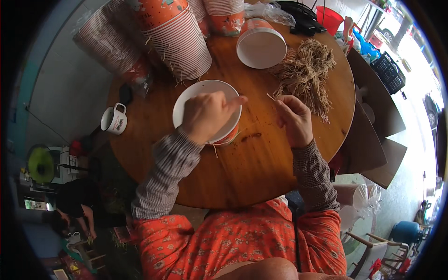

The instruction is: Threading thin rope handles through pre-punched holes in paper tubs.

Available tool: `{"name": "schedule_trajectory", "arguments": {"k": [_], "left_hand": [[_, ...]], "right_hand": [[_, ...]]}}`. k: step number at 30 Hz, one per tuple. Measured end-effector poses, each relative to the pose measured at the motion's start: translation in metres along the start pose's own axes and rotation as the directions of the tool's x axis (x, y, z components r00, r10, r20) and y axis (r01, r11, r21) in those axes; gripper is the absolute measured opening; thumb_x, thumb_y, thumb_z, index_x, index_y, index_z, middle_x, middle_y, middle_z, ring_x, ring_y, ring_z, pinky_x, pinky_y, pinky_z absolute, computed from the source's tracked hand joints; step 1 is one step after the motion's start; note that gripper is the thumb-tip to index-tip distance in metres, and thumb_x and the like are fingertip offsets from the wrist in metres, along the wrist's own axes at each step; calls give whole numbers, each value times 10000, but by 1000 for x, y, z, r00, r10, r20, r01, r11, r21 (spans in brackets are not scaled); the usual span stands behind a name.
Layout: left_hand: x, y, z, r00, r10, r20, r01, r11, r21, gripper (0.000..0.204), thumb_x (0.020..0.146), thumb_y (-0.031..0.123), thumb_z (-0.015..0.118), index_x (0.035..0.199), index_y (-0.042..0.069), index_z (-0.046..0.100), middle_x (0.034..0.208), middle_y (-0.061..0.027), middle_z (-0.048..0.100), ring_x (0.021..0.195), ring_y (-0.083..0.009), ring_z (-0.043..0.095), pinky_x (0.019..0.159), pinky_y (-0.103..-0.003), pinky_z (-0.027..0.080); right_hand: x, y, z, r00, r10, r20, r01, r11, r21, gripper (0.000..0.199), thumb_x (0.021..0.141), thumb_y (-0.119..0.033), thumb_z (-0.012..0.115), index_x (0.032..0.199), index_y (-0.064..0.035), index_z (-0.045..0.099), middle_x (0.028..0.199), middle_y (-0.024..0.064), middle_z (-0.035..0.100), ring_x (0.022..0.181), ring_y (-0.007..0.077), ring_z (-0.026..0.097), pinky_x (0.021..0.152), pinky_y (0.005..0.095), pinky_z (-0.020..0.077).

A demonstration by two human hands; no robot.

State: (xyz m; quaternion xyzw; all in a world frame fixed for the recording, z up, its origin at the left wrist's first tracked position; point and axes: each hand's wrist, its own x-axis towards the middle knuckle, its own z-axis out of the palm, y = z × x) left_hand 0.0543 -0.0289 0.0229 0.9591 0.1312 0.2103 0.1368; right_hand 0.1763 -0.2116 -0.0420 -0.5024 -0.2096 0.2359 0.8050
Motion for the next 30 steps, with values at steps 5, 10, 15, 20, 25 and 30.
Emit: {"name": "schedule_trajectory", "arguments": {"k": [5, 10, 15, 20, 25, 30], "left_hand": [[43, 12, 10, 973, -170, 159, 151, 981, 124, 641, 832, 603, 576, 593, 14, 653, 612, -214, 621, 599, -354, 645, 572, -436, 520], [44, -4, 30, 961, -165, 223, 140, 983, 123, 491, 811, 459, 632, 655, -6, 650, 682, -222, 621, 669, -351, 638, 664, -453, 494], [8, 12, 8, 935, -2, 355, -23, 998, 66, 229, 857, 222, 592, 812, 1, 630, 770, -197, 640, 756, -370, 626, 696, -423, 499], [-41, 7, -22, 912, 170, 373, -155, 985, -71, 125, 816, 89, 637, 899, -3, 648, 903, -152, 646, 837, -335, 624, 726, -387, 498], [-34, 14, -9, 908, 233, 347, -236, 971, -36, 212, 790, 91, 673, 979, 4, 631, 913, -143, 658, 829, -324, 629, 732, -386, 500], [-21, 41, 18, 954, 115, 275, -80, 987, -136, 298, 822, 94, 673, 1088, 5, 572, 921, -160, 661, 825, -294, 659, 708, -369, 518]], "right_hand": [[-5, -3, 1, 1000, -20, 15, 20, 999, 33, 81, 886, -90, 662, 911, -13, 654, 687, -42, 575, 520, 14, 473, 458, 170, 373], [-18, -26, 7, 994, -100, 30, 102, 993, -60, 77, 877, -85, 678, 919, -23, 661, 682, -56, 570, 544, 12, 472, 484, 168, 368], [-9, -11, -10, 890, -456, 22, 441, 845, -302, 57, 853, -39, 685, 897, -9, 665, 880, 2, 607, 654, 27, 498, 582, 174, 398], [-24, 13, -17, 938, -347, -18, 316, 876, -365, 81, 852, -70, 681, 890, 1, 671, 1005, 33, 630, 773, 54, 546, 654, 206, 436], [-38, 45, -5, 996, -83, -20, 85, 982, 168, 104, 920, -84, 604, 933, 18, 612, 1139, 93, 619, 979, 110, 569, 766, 242, 479], [-44, 53, 3, 1000, -10, -27, 17, 965, 263, 90, 921, -78, 593, 942, 9, 594, 1205, 97, 589, 998, 109, 570, 818, 244, 474]]}}
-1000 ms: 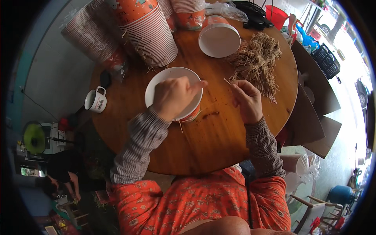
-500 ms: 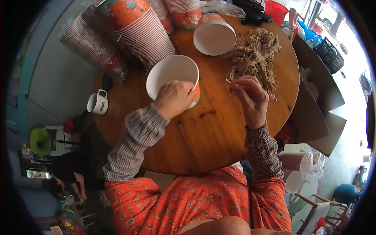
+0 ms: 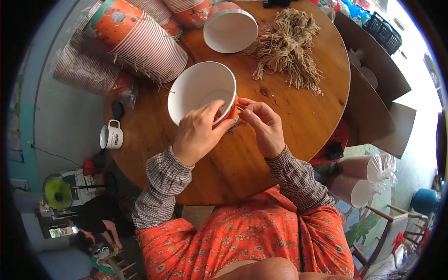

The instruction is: Threading thin rope handles through pre-punched holes in paper tubs.

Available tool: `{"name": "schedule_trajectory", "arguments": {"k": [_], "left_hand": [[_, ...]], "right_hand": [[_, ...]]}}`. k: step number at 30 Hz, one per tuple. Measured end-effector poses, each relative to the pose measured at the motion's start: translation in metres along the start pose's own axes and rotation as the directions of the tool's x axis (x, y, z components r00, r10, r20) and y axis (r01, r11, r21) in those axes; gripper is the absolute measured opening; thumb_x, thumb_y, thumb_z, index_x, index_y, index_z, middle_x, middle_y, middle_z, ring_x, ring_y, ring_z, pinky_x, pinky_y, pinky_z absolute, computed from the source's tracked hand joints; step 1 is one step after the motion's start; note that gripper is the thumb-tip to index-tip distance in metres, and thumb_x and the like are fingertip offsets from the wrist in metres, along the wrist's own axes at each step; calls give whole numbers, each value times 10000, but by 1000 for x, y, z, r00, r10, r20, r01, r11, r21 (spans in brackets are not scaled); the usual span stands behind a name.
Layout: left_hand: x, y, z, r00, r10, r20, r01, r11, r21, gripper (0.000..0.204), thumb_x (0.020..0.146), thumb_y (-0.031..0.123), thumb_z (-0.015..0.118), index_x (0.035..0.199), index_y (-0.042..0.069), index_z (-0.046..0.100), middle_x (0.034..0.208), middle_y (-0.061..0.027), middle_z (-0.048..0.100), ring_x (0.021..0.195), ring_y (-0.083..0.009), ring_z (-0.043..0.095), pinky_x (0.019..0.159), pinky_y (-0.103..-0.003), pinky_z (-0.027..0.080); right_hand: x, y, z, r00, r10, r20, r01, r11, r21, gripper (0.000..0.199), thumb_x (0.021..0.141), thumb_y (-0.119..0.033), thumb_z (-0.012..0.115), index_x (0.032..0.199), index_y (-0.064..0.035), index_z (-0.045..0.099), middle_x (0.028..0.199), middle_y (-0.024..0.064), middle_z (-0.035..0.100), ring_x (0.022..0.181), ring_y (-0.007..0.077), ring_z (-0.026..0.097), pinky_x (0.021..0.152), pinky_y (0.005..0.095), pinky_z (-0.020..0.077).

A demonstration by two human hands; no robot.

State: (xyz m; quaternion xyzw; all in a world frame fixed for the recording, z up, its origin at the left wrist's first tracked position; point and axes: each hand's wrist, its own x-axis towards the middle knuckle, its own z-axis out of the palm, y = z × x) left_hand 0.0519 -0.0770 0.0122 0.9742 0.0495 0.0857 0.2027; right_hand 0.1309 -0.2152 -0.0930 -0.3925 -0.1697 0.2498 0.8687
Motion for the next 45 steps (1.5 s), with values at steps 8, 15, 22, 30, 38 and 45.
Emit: {"name": "schedule_trajectory", "arguments": {"k": [8, 15, 22, 30, 38, 45], "left_hand": [[9, -5, 15, 988, 103, -115, -112, 991, -75, 286, 825, 33, 630, 1099, 8, 553, 955, -179, 645, 836, -348, 640, 703, -396, 519], [6, 2, 13, 998, 28, -60, -36, 991, -128, 299, 821, 1, 625, 1115, -15, 578, 985, -190, 652, 847, -327, 658, 723, -365, 530], [7, 6, 15, 998, 42, -56, -47, 994, -96, 303, 816, -4, 625, 1116, -14, 582, 978, -186, 654, 833, -327, 659, 717, -362, 530], [9, 9, 5, 999, 46, 28, -34, 939, -342, 198, 909, 60, 563, 1083, -25, 600, 908, -157, 655, 780, -204, 652, 703, -304, 514], [18, -15, 16, 988, -68, 141, 135, 824, -551, 73, 858, 8, 583, 888, -40, 630, 779, -87, 672, 691, -113, 645, 647, -246, 525], [13, -19, 9, 995, -95, 2, 85, 877, -474, 52, 831, 39, 620, 845, -11, 621, 716, -74, 650, 654, -120, 633, 604, -260, 512]], "right_hand": [[7, 6, -4, 1000, -23, -2, 22, 996, -91, 96, 900, -73, 604, 904, 22, 586, 1195, 73, 544, 925, 95, 572, 801, 249, 486], [5, 0, -2, 999, -33, 9, 34, 987, -157, 107, 883, -60, 620, 894, 42, 590, 1165, 81, 524, 861, 96, 595, 740, 242, 521], [4, -5, -1, 1000, -16, 5, 17, 980, -196, 101, 895, -93, 620, 912, 6, 603, 1173, 71, 555, 1002, 106, 540, 858, 261, 464], [5, -4, 2, 985, -170, 2, 152, 872, -465, 154, 840, -117, 681, 901, 4, 606, 1061, 106, 538, 784, 176, 630, 659, 278, 541], [-1, -14, 5, 999, -13, 48, 32, 915, -403, 120, 869, -97, 668, 913, -2, 610, 783, 37, 630, 693, 87, 604, 619, 240, 497], [-36, -42, 5, 890, 370, 267, -317, 922, -221, 222, 929, -124, 603, 1080, 36, 577, 900, 78, 657, 810, 144, 649, 739, 267, 527]]}}
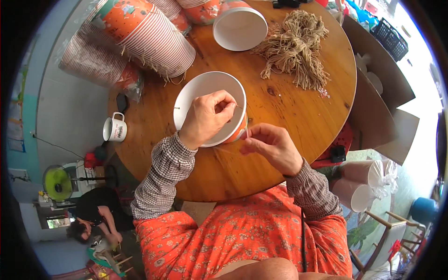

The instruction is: Threading thin rope handles through pre-punched holes in paper tubs.

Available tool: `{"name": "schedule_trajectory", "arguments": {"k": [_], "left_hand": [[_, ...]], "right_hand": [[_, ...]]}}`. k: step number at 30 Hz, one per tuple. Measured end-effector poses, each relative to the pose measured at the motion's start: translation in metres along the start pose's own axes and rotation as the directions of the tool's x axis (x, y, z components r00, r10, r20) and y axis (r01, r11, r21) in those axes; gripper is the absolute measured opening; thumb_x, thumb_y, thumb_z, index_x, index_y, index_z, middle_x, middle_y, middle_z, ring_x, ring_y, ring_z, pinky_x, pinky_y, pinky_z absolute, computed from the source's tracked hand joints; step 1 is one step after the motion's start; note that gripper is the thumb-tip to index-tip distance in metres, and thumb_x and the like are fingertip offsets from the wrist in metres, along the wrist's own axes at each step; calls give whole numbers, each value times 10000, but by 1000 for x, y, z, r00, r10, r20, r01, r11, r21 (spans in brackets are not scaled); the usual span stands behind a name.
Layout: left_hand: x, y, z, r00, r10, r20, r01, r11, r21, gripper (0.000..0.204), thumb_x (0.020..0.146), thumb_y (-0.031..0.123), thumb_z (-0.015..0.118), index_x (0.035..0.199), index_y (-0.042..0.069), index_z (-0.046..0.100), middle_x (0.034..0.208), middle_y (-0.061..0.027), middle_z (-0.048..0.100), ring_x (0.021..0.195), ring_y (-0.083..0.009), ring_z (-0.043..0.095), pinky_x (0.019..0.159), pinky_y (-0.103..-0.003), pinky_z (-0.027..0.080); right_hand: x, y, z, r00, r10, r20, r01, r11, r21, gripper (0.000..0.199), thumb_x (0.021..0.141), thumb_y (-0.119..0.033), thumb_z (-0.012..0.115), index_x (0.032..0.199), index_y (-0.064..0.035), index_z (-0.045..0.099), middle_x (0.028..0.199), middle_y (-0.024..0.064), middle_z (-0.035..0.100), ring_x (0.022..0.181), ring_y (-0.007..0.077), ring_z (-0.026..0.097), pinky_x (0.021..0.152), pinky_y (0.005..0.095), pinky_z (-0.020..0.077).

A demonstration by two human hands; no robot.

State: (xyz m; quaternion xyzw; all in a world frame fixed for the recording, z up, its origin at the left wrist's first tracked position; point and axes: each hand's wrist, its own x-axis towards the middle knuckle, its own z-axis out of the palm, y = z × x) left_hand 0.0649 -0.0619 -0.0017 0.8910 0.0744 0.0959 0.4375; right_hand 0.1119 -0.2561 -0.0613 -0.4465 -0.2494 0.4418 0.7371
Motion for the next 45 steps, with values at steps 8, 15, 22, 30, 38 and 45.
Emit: {"name": "schedule_trajectory", "arguments": {"k": [8, 15, 22, 30, 38, 45], "left_hand": [[-9, -4, -14, 998, 60, 12, -57, 987, -149, 112, 871, 95, 636, 876, -16, 627, 731, -73, 658, 642, -110, 625, 595, -253, 502], [-20, -1, -25, 996, -60, 73, 84, 915, -395, 129, 925, 85, 578, 963, -26, 630, 782, -45, 662, 654, -87, 615, 609, -225, 504], [-22, 3, -30, 994, -18, 111, 70, 876, -478, 153, 933, 103, 576, 947, -38, 635, 777, -27, 647, 658, -67, 584, 620, -210, 497], [-25, -7, -30, 995, 76, 58, -50, 930, -365, 173, 924, 155, 609, 943, -11, 653, 750, -7, 647, 616, -38, 554, 549, -200, 465], [-28, -1, -36, 974, -118, 194, 183, 914, -361, 163, 935, 141, 590, 946, -10, 651, 720, -13, 644, 584, -41, 553, 507, -184, 447], [-30, -10, -39, 946, -100, 307, 244, 844, -477, 167, 949, 127, 564, 964, -24, 633, 752, -36, 642, 587, -49, 555, 529, -178, 457]], "right_hand": [[24, -31, 27, 996, -84, 23, 76, 969, 237, 499, 929, -36, 534, 1395, 1, 361, 1253, 113, 568, 872, 169, 645, 689, 258, 538], [31, -26, 33, 948, -303, -101, 212, 832, -513, 442, 892, 19, 495, 1332, -18, 464, 1026, 100, 667, 758, 125, 647, 611, 273, 532], [44, -17, 32, 894, -429, -130, 235, 695, -679, 184, 874, -38, 595, 1050, 9, 625, 797, 97, 678, 695, 117, 655, 654, 255, 525], [41, -24, 35, 907, -396, -143, 263, 798, -543, 126, 907, -66, 587, 993, 21, 618, 819, 75, 694, 700, 119, 655, 623, 238, 530], [44, -34, 24, 937, -325, -125, 263, 896, -357, 146, 922, -32, 574, 1059, 19, 585, 875, 97, 691, 704, 117, 649, 580, 221, 514], [40, -47, 24, 931, -359, -61, 330, 903, -276, 181, 898, 2, 589, 1078, 19, 594, 918, 72, 659, 789, 114, 651, 641, 227, 524]]}}
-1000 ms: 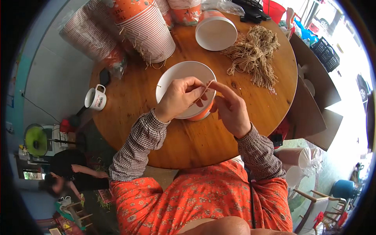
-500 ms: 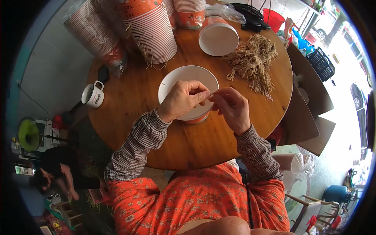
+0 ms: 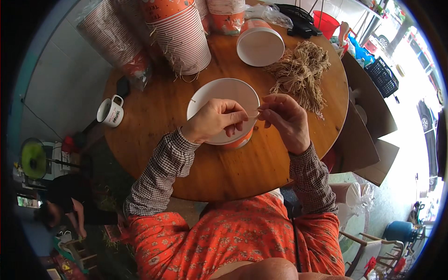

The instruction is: Threading thin rope handles through pre-punched holes in paper tubs.

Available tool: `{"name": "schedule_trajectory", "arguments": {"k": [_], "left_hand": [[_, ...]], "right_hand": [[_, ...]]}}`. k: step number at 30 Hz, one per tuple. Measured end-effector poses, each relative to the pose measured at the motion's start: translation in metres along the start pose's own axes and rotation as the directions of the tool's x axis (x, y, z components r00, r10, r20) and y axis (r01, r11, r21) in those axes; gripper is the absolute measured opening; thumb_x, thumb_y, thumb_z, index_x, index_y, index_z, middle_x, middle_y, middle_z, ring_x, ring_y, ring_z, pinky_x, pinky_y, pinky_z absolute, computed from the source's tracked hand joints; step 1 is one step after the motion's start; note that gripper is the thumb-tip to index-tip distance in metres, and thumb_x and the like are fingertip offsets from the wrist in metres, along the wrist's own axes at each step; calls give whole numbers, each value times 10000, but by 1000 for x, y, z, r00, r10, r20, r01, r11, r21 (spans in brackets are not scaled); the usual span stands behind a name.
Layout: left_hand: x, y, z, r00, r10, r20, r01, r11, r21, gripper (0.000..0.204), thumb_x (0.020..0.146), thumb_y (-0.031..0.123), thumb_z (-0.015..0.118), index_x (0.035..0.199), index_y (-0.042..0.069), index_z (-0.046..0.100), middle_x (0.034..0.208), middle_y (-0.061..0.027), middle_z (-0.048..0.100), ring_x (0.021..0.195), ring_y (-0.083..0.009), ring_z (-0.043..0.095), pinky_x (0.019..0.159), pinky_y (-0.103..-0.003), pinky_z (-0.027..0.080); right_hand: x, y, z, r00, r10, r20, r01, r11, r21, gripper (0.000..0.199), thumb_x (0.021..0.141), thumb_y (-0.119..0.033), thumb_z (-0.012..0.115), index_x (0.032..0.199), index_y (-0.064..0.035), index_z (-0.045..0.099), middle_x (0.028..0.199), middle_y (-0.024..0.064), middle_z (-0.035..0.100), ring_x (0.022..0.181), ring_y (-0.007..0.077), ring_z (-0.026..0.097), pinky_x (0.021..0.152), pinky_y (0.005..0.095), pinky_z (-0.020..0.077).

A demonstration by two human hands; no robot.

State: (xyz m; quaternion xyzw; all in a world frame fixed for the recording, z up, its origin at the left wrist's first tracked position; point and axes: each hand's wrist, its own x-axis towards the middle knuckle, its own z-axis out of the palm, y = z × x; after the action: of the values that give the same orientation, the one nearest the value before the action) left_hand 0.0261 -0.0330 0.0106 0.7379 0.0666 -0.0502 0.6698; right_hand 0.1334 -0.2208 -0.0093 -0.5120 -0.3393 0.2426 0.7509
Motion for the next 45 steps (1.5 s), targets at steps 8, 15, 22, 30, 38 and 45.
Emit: {"name": "schedule_trajectory", "arguments": {"k": [8, 15, 22, 30, 38, 45], "left_hand": [[5, 0, 6, 983, -115, 145, 179, 789, -588, 203, 963, 172, 553, 1035, -7, 615, 637, 78, 420, 478, -14, 309, 436, -172, 271], [7, -2, 20, 999, -31, 38, 46, 861, -506, 225, 959, 158, 554, 1073, -15, 641, 652, 70, 458, 479, 4, 324, 423, -159, 264], [15, -6, 33, 989, 2, -151, -49, 950, -310, 196, 946, 131, 545, 1020, 8, 677, 706, 55, 531, 531, 17, 391, 454, -134, 314], [19, 2, 43, 986, -59, -157, 16, 965, -262, 226, 956, 150, 548, 1087, 2, 658, 735, 58, 523, 508, 18, 347, 433, -140, 271], [25, 5, 49, 979, 16, -202, -67, 966, -251, 225, 923, 162, 606, 1096, 39, 682, 709, 57, 567, 517, 20, 396, 442, -141, 298], [34, 2, 52, 933, 256, -253, -258, 966, 25, 243, 921, 165, 611, 1097, 6, 661, 864, 18, 638, 721, -15, 538, 658, -164, 446]], "right_hand": [[-7, 6, 1, 992, -121, -44, 95, 915, -391, 195, 882, 28, 577, 1073, 19, 614, 871, 39, 635, 776, 103, 645, 614, 225, 517], [-9, 23, -16, 986, 119, -119, -109, 990, 90, 186, 937, -63, 555, 1105, 14, 576, 909, 61, 644, 728, 105, 626, 604, 217, 495], [-10, 11, -17, 982, 77, -175, -23, 958, 287, 178, 940, -84, 569, 1089, 13, 564, 857, 78, 667, 734, 116, 626, 631, 239, 508], [-15, 3, -24, 918, -381, -110, 256, 780, -572, 72, 870, -7, 610, 939, -18, 627, 802, 51, 663, 689, 105, 614, 578, 235, 493], [-3, 1, -21, 967, -233, -100, 147, 837, -527, 97, 826, -48, 669, 911, -20, 633, 856, 51, 625, 679, 115, 601, 567, 244, 479], [16, 2, -30, 960, -279, 30, 250, 802, -543, 90, 821, -53, 685, 910, -45, 673, 866, 17, 599, 709, 92, 561, 598, 235, 460]]}}
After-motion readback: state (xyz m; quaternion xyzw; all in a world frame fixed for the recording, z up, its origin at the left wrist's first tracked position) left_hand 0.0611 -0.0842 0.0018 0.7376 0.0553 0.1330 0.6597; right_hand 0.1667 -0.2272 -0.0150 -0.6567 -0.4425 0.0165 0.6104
